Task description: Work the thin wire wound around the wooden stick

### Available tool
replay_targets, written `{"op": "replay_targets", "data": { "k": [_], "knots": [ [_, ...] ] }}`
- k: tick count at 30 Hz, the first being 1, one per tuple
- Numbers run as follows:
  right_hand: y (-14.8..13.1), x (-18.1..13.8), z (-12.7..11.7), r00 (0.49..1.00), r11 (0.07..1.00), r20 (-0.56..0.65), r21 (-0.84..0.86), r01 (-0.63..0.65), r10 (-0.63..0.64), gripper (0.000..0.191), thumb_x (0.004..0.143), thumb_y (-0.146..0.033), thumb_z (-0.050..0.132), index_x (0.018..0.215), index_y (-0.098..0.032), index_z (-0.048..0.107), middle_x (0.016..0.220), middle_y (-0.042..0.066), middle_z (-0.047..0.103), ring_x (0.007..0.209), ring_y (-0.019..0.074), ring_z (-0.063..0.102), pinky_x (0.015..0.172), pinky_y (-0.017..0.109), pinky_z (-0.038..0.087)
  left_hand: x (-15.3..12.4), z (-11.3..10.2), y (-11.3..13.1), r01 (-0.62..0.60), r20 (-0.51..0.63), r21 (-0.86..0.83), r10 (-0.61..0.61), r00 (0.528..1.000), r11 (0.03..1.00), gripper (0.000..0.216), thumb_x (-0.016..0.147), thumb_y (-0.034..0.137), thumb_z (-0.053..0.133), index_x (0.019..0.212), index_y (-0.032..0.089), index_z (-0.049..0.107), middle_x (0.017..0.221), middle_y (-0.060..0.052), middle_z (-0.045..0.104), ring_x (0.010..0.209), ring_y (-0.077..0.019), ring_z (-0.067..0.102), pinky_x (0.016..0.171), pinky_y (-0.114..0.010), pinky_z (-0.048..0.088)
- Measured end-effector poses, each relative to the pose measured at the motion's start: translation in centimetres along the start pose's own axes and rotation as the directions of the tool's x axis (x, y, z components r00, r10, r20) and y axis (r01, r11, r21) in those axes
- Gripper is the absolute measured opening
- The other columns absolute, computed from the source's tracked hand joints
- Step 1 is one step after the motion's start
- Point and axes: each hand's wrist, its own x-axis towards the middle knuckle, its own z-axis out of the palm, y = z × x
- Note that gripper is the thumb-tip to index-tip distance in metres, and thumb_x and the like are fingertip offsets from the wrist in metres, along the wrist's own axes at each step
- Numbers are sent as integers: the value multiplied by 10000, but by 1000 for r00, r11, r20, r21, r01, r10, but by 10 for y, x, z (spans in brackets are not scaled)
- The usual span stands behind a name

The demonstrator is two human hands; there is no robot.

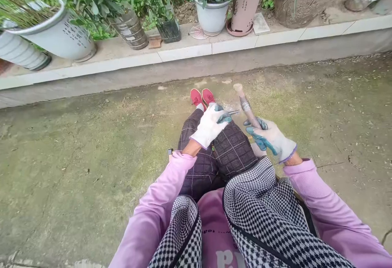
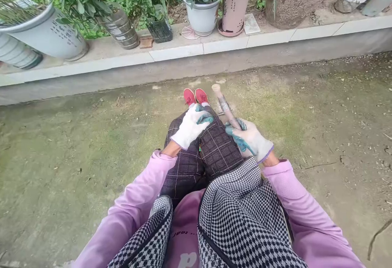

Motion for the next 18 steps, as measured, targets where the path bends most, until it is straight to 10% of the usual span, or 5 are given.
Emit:
{"op": "replay_targets", "data": {
  "k": [8,13,18],
  "knots": [
    [1,-2,-4,995,976,-5,-195,94,-97,437,685,-559,874,921,-221,731,694,-15,597,590,137,475,511,303,371,1,13,20,2,-82,-652,-73,994,758,425,1021,305,725,1432,197,736,1495,-129,789,1351,-268,747,1238,-415,571],
    [2,-7,-7,978,930,0,-309,200,-211,360,743,-543,835,844,-227,697,724,-7,599,653,147,494,566,302,399,1,22,44,90,45,-746,-85,995,660,145,932,273,776,1047,190,745,1046,-46,822,994,-199,747,1006,-333,621],
    [-3,-22,-26,969,995,248,-102,19,7,491,701,-500,927,1051,-196,763,637,-47,575,490,110,436,449,280,359,-15,19,52,202,173,-828,-105,979,523,225,867,351,845,958,199,707,709,60,603,589,-99,500,615,-279,468]
  ]
}}
